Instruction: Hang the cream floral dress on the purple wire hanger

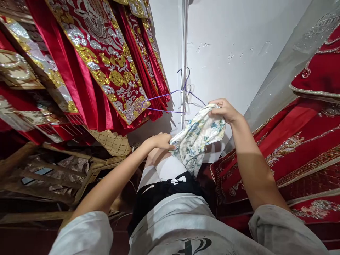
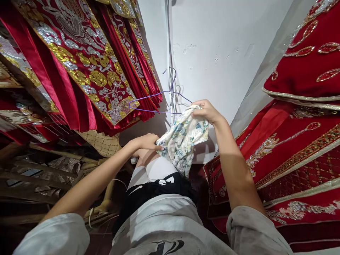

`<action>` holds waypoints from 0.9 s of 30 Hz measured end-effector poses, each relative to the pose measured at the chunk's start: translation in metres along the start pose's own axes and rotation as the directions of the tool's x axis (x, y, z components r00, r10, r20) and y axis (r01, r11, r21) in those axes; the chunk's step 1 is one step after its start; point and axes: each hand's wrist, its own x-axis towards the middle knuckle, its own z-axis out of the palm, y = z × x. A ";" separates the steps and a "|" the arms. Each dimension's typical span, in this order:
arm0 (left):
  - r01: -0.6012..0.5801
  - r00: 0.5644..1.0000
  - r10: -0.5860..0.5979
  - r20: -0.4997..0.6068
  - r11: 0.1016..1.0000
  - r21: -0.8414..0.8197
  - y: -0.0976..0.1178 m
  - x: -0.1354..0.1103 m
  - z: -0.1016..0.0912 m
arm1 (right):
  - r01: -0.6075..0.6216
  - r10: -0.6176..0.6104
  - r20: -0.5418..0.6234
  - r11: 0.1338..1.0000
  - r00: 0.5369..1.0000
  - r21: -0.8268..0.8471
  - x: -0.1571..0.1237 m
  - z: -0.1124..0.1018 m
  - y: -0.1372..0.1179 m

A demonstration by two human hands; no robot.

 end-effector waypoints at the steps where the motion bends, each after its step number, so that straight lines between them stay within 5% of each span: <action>1: 0.045 0.999 -0.043 -0.025 0.993 0.108 -0.007 -0.006 -0.003 | 0.014 -0.015 -0.046 1.000 0.999 -0.003 0.006 -0.002 0.006; 5: 0.215 0.967 -0.157 -0.201 0.926 0.311 -0.036 -0.026 -0.024 | 0.056 -0.109 -0.240 0.975 0.965 -0.217 0.041 0.002 0.046; 8: 0.352 0.918 -0.230 -0.324 0.849 0.394 -0.056 -0.031 -0.041 | 0.117 -0.216 -0.281 0.936 0.935 -0.331 0.072 0.016 0.081; 12: 0.436 0.857 -0.283 -0.431 0.844 0.312 -0.078 -0.028 -0.055 | 0.028 -0.117 -0.221 0.929 0.968 -0.368 0.091 0.030 0.113; 16: 0.480 0.785 -0.345 -0.514 0.864 0.153 -0.084 -0.023 -0.060 | 0.026 -0.118 -0.268 0.946 0.956 -0.324 0.077 0.023 0.122; 18: 0.424 0.733 -0.324 -0.598 0.905 0.029 -0.081 -0.019 -0.060 | 0.025 -0.121 -0.290 0.950 0.949 -0.312 0.063 0.018 0.118; 23: 0.029 0.617 -0.088 -0.782 0.996 -0.090 -0.061 -0.003 -0.066 | 0.026 -0.130 -0.263 0.931 0.956 -0.365 0.035 0.024 0.096; 27: -0.016 0.605 -0.042 -0.795 0.998 -0.065 -0.050 -0.004 -0.077 | -0.066 -0.099 -0.308 0.873 0.946 -0.483 0.028 0.036 0.082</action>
